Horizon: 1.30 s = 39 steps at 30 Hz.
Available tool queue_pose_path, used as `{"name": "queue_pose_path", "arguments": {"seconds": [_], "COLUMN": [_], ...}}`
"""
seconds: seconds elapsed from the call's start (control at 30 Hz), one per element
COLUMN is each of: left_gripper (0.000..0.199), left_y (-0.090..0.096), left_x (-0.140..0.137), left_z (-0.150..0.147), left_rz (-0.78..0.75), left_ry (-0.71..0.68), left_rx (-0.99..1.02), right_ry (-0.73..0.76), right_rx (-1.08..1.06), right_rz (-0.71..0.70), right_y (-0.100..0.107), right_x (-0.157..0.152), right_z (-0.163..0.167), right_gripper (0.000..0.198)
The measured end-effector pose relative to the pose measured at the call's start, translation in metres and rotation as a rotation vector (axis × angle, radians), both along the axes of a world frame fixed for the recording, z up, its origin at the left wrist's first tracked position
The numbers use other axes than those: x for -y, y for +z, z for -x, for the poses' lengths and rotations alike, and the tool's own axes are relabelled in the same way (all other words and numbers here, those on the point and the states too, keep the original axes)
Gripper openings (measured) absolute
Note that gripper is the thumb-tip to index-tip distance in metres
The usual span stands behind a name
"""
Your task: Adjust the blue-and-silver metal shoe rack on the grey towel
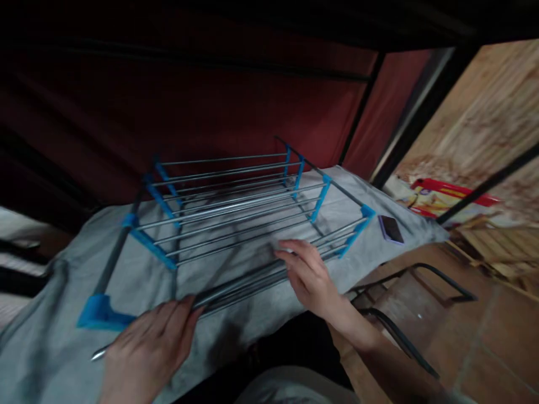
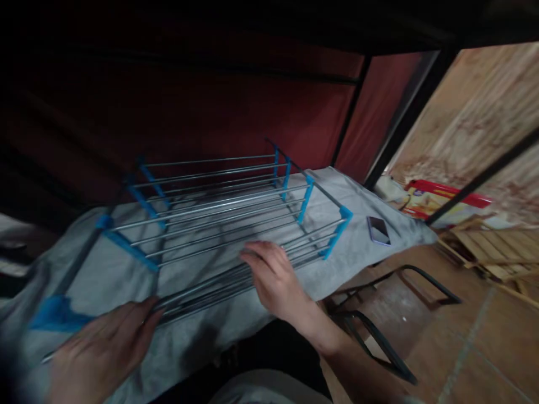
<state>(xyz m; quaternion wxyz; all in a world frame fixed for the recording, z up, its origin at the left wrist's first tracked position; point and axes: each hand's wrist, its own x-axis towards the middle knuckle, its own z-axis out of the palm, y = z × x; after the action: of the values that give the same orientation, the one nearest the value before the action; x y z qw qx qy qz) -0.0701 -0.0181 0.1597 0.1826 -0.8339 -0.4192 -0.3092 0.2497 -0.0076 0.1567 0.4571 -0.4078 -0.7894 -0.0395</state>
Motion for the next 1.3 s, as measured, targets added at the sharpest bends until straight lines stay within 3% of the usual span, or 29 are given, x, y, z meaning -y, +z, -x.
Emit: {"name": "queue_pose_path", "arguments": {"seconds": [0.07, 0.17, 0.33, 0.47, 0.53, 0.63, 0.73, 0.83, 0.93, 1.1, 1.3], "left_gripper": [0.014, 0.015, 0.016, 0.032, 0.032, 0.031, 0.046, 0.061, 0.062, 0.054, 0.053], "left_y": [0.006, 0.010, 0.011, 0.015, 0.018, 0.019, 0.017, 0.013, 0.009, 0.004, -0.002], "left_x": [0.002, 0.004, 0.008, 0.016, 0.018, 0.012, -0.006, -0.020, -0.025, -0.026, -0.029], "left_z": [-0.004, -0.010, -0.016, -0.012, -0.003, 0.022, 0.047, 0.057, 0.050, 0.040, 0.035], "left_rz": [-0.065, -0.030, 0.066, 0.030, -0.062, -0.110, 0.157, 0.583, 0.763, 0.706, 0.597], "left_ry": [0.066, 0.119, 0.147, 0.156, 0.241, 0.442, 0.500, 0.365, 0.237, 0.179, 0.236], "left_rx": [-0.149, -0.195, -0.157, -0.065, 0.093, 0.510, 1.026, 1.399, 1.497, 1.571, 1.600], "right_ry": [0.146, 0.260, 0.232, 0.205, 0.206, 0.202, 0.203, 0.203, 0.200, 0.200, 0.201], "right_rx": [0.159, 0.412, 0.625, 0.659, 0.663, 0.662, 0.662, 0.664, 0.662, 0.682, 0.679], "right_rz": [0.017, 0.043, 0.033, 0.018, 0.015, 0.015, 0.012, 0.019, 0.029, 0.037, 0.045], "right_y": [0.004, 0.008, 0.016, 0.019, 0.018, 0.017, 0.018, 0.020, 0.020, 0.019, 0.017], "right_x": [-0.001, -0.006, -0.014, -0.022, -0.024, -0.026, -0.028, -0.030, -0.031, -0.032, -0.036], "right_z": [0.024, 0.051, 0.075, 0.079, 0.078, 0.077, 0.077, 0.078, 0.077, 0.076, 0.073], "right_gripper": [0.044, 0.044, 0.048, 0.047, 0.049, 0.051, 0.053, 0.052, 0.051, 0.054, 0.054]}}
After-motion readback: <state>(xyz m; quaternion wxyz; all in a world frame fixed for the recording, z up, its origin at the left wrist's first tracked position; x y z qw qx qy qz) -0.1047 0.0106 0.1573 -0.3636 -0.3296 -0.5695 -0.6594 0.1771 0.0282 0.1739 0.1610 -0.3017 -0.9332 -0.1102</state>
